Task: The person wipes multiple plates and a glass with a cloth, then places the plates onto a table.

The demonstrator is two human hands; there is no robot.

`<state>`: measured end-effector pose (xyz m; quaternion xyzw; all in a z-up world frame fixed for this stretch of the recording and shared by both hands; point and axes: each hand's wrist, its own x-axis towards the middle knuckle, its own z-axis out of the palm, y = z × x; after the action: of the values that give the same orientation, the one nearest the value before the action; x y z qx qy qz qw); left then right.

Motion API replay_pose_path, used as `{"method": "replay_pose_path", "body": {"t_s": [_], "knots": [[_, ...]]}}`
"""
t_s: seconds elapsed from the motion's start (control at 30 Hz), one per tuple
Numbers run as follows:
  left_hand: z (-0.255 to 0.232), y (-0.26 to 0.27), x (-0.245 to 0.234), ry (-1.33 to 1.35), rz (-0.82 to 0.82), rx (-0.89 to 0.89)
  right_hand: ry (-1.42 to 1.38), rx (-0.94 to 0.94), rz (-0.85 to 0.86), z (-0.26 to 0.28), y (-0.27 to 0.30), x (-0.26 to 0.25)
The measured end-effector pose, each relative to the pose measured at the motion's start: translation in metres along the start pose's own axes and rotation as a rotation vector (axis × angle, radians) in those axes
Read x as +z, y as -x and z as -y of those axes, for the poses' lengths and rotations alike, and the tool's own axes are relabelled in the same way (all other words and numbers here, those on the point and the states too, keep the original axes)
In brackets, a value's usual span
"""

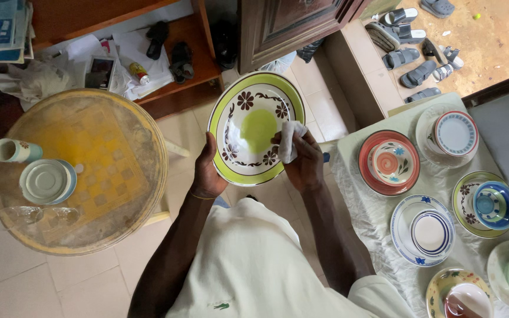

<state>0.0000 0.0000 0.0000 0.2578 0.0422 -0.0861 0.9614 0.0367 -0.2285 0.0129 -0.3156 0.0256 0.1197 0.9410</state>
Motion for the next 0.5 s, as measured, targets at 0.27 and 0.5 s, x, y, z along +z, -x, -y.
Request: {"method": "replay_pose_path", "body": {"t_s": [0.27, 0.5], "knots": [[-0.003, -0.008, -0.006, -0.003, 0.023, -0.076, -0.041, 0.088, 0.006, -0.013, 0.010, 0.010], [-0.017, -0.014, -0.020, 0.003, 0.049, -0.158, -0.189, 0.025, 0.009, -0.036, 0.006, 0.015]]}}
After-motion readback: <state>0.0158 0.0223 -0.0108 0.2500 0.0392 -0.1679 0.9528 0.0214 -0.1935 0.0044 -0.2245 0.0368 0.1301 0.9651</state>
